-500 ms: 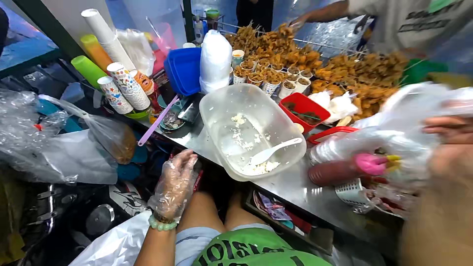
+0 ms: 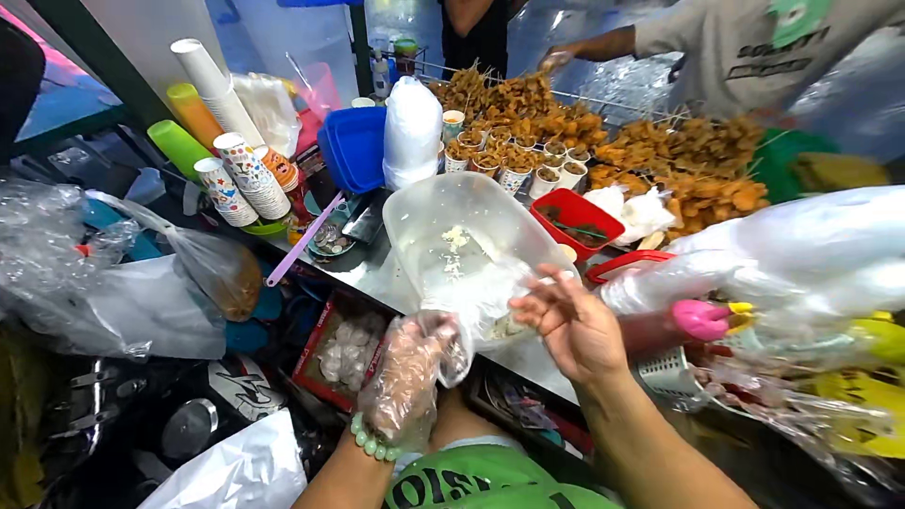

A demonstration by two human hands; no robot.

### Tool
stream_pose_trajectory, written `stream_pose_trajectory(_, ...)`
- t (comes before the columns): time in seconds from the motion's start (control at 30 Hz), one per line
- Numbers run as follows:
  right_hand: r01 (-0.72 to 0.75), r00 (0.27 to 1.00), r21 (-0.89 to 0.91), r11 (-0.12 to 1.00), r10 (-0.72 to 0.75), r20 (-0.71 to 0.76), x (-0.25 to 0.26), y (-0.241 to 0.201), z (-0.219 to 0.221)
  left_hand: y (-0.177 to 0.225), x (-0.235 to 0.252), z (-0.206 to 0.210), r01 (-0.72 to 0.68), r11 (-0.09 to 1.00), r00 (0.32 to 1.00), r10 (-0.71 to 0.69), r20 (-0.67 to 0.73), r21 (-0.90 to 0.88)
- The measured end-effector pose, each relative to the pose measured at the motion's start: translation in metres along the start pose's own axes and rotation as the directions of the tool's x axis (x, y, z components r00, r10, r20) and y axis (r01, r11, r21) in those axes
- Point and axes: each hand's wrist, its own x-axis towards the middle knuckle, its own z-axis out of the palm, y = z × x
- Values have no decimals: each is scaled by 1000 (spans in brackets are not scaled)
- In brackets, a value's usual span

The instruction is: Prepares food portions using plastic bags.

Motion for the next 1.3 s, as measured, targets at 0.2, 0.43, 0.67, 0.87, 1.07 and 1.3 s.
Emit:
stream_pose_trajectory(0.2,541,793,-469,698,-239,560,-6,22,1,-2,-11,17,-237,870,957,286,-49,433)
stream_pose_trajectory(0.43,482,876,-651,587,-355,328,10,46,-6,-9,0,-9,-128,930,974,183,130,-344)
stream_pose_trajectory(0.67,713,701,-674,195,-160,695,57,5,0,10,45,-20,-347,330,785,615,79,878)
stream_pose_trajectory(0.87,464,740,-713,-525,672,-14,131,10,-26,1,88,-16,-191,527,904,423,-60,828)
stream_pose_trajectory(1.07,485,815,-712,-508,558,158,172,-12,12,-26,104,-13,-262,669,901,427,-71,695)
stream_pose_trajectory(1.3,511,854,-640,-574,428,297,258,57,12,-49,111,-2,-313,473,841,542,9,824)
